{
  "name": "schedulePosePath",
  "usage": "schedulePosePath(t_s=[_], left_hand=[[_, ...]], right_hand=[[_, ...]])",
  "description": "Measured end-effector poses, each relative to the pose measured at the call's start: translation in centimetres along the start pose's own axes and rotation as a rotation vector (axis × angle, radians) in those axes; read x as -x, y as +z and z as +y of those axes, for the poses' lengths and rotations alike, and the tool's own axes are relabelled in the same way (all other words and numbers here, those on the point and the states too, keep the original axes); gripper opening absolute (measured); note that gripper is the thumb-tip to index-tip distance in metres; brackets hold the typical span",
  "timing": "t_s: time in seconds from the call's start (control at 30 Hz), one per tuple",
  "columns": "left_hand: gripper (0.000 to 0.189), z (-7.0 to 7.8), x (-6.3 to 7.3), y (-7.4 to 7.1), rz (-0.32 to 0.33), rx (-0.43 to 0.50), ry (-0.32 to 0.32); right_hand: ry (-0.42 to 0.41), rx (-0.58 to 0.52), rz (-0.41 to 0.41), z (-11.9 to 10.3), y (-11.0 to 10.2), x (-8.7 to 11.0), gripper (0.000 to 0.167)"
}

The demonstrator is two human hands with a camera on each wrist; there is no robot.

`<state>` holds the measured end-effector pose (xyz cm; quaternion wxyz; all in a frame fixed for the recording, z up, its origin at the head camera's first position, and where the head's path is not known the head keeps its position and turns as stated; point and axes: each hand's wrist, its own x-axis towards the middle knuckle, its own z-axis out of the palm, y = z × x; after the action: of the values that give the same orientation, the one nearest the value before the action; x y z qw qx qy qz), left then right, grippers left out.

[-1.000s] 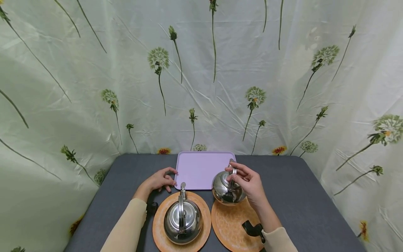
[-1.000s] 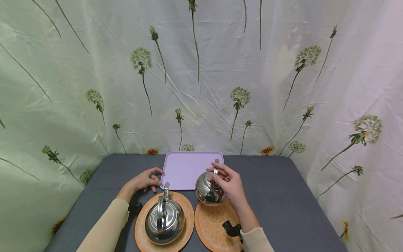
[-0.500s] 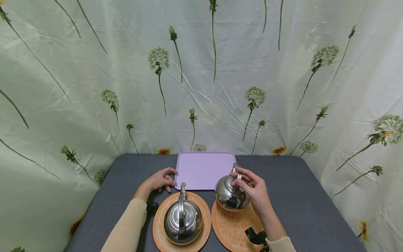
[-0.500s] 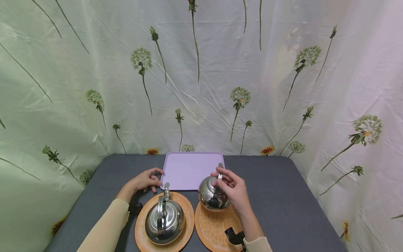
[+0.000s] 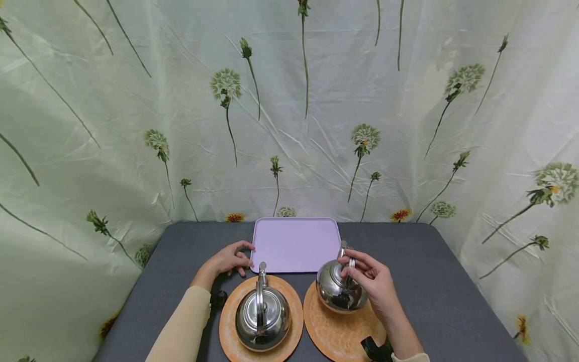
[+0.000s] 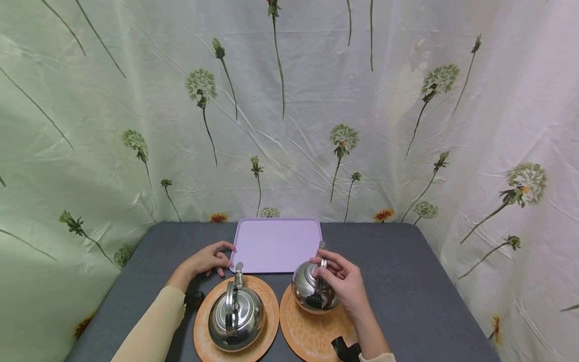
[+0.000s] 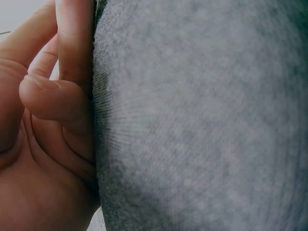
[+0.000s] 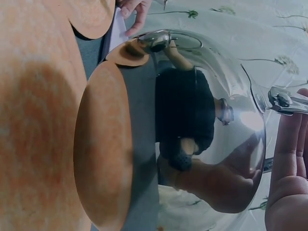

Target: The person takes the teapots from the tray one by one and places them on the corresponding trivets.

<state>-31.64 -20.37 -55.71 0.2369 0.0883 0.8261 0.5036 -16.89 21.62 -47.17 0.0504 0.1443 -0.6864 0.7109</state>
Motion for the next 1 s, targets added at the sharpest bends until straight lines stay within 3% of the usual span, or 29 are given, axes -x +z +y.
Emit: schedulePosePath(t_s=[1.0], left_hand=[[0.048,0.0,0.1,0.2,0.022,-0.009,-0.009]], right_hand=[[0.021,-0.002,0.034,0.0,-1.4,3.4,0.039]])
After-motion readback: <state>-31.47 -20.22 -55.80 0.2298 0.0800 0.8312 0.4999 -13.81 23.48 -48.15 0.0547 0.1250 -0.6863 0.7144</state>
